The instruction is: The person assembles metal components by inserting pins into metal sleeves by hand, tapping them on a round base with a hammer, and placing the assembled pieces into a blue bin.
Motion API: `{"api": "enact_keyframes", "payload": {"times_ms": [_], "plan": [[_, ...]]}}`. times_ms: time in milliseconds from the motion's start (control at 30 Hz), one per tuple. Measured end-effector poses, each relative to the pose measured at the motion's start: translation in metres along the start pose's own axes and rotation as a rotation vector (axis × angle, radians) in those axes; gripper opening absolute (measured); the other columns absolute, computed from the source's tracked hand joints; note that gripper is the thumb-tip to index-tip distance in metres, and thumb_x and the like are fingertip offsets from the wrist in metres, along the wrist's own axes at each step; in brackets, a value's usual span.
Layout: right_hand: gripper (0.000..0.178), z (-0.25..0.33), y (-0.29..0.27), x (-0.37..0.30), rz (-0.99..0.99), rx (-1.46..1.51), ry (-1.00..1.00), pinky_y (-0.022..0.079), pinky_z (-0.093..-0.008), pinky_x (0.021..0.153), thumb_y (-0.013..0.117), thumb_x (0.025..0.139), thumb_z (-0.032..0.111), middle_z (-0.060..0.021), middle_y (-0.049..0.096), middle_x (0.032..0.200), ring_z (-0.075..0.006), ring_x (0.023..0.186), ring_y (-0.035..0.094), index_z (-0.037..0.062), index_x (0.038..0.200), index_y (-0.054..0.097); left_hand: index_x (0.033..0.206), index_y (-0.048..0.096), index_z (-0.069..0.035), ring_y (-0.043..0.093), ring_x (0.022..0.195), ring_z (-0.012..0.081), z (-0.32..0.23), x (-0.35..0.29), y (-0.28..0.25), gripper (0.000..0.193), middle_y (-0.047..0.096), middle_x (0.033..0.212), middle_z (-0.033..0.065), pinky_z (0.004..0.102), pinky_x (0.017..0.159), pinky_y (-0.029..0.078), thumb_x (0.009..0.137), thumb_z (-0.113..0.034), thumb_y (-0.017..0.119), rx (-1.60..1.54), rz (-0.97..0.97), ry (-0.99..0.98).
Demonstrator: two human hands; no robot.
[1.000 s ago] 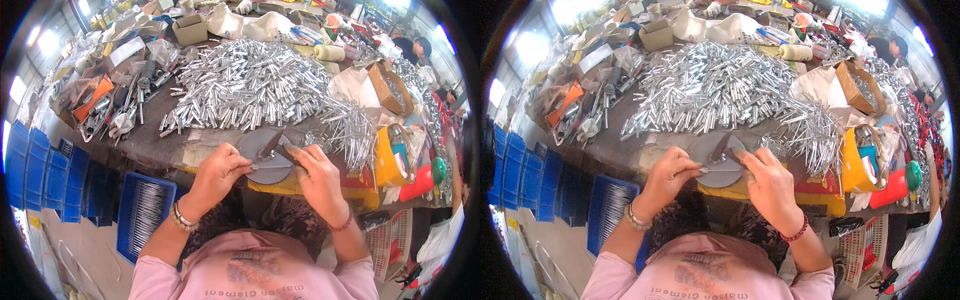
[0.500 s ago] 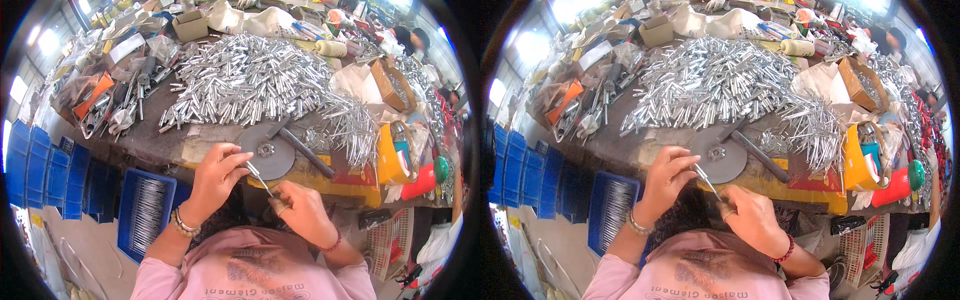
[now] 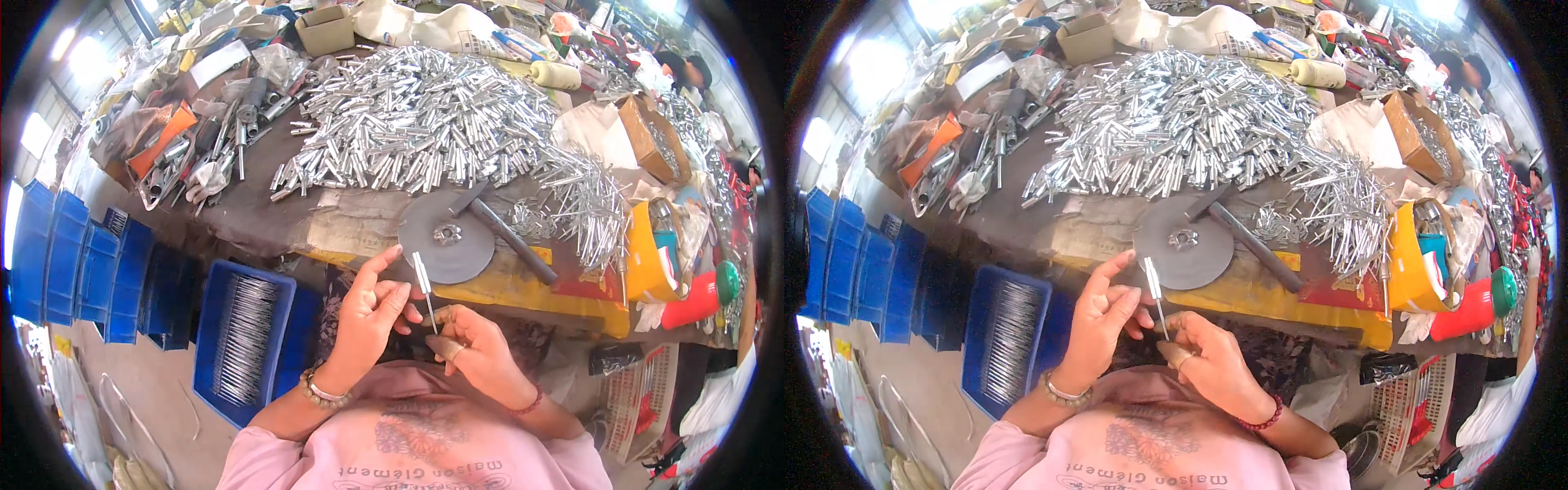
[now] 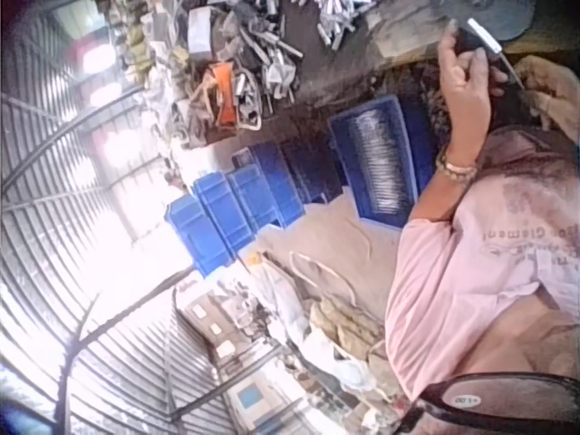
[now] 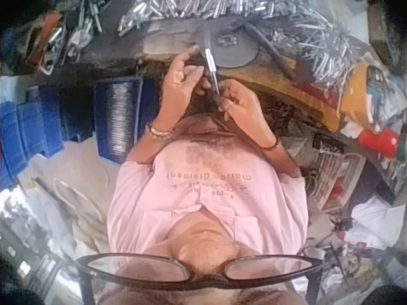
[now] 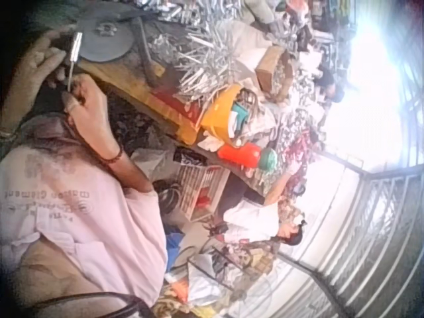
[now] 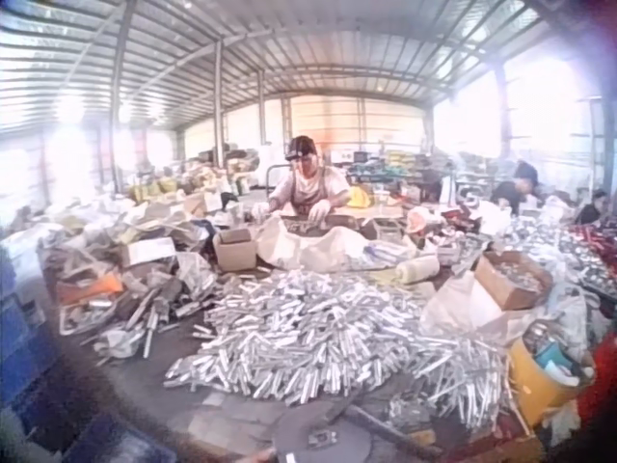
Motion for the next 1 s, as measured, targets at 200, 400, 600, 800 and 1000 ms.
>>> {"api": "enact_keyframes", "payload": {"times_ms": [200, 400, 600, 800, 1000], "plan": [[0.026, 0.037, 0.016, -0.004, -0.13, -0.428, -0.285, 0.057, -0.0339, 0.068, 0.079, 0.097, 0.003, -0.0108, 0.071, 0.082, -0.0148, 0.069, 0.066, 0.003, 0.123, 0.073, 0.168, 0.041, -0.007, 0.069, 0.082, 0.0086, -0.002, -0.011, -0.016, 0.06, 0.082, 0.12, 0.0135, 0.0214, 0.067, 0.052, 0.114, -0.019, 0.065, -0.154, -0.011, 0.0], [0.024, 0.035, 0.066, 0.025, 0.066, -0.336, -0.277, 0.056, -0.0327, 0.066, 0.082, 0.098, 0.007, -0.0098, 0.075, 0.085, -0.0128, 0.07, 0.066, 0.0024, 0.121, 0.076, 0.169, 0.038, -0.007, 0.069, 0.083, 0.0099, -0.012, -0.042, -0.075, 0.061, 0.08, 0.126, 0.0152, 0.0225, 0.068, 0.053, 0.115, -0.019, 0.062, -0.23, -0.138, 0.075], [0.019, 0.009, 0.17, 0.065, 0.437, -0.275, -0.006, 0.049, -0.0224, 0.06, 0.082, 0.101, 0.011, 0.0027, 0.071, 0.082, -0.0038, 0.067, 0.062, 0.0057, 0.118, 0.078, 0.17, 0.041, -0.01, 0.073, 0.103, 0.0164, 0.004, -0.147, -0.222, 0.058, 0.075, 0.132, 0.0109, 0.0295, 0.085, 0.06, 0.116, -0.016, 0.061, 0.193, -0.7, 0.25], [0.024, -0.027, 0.282, 0.091, 0.711, -0.447, 0.022, 0.051, -0.0243, 0.06, 0.079, 0.102, 0.011, -0.0012, 0.073, 0.088, -0.0068, 0.065, 0.062, 0.0036, 0.124, 0.077, 0.174, 0.033, -0.007, 0.042, 0.156, 0.0454, 0.073, -0.321, -0.322, 0.089, 0.046, 0.167, 0.0262, 0.0525, 0.131, 0.034, 0.096, -0.005, 0.076, 1.142, -1.306, -0.052], [0.03, -0.089, 0.391, 0.098, 0.974, -0.482, 0.094, 0.046, -0.0208, 0.055, 0.079, 0.1, 0.015, -0.0016, 0.077, 0.09, -0.0042, 0.064, 0.062, 0.0077, 0.129, 0.077, 0.179, 0.016, -0.008, 0.038, 0.159, 0.047, 0.178, -0.381, -0.345, 0.091, 0.038, 0.171, 0.0296, 0.0521, 0.132, 0.032, 0.106, -0.013, 0.07, 0.56, -1.525, -0.247]]}}
Point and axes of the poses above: each hand's wrist, its own x-axis towards the middle knuckle, its own y-axis out of the palm, z = x × y, the point moved 10 cm from there along x, towards the middle knuckle
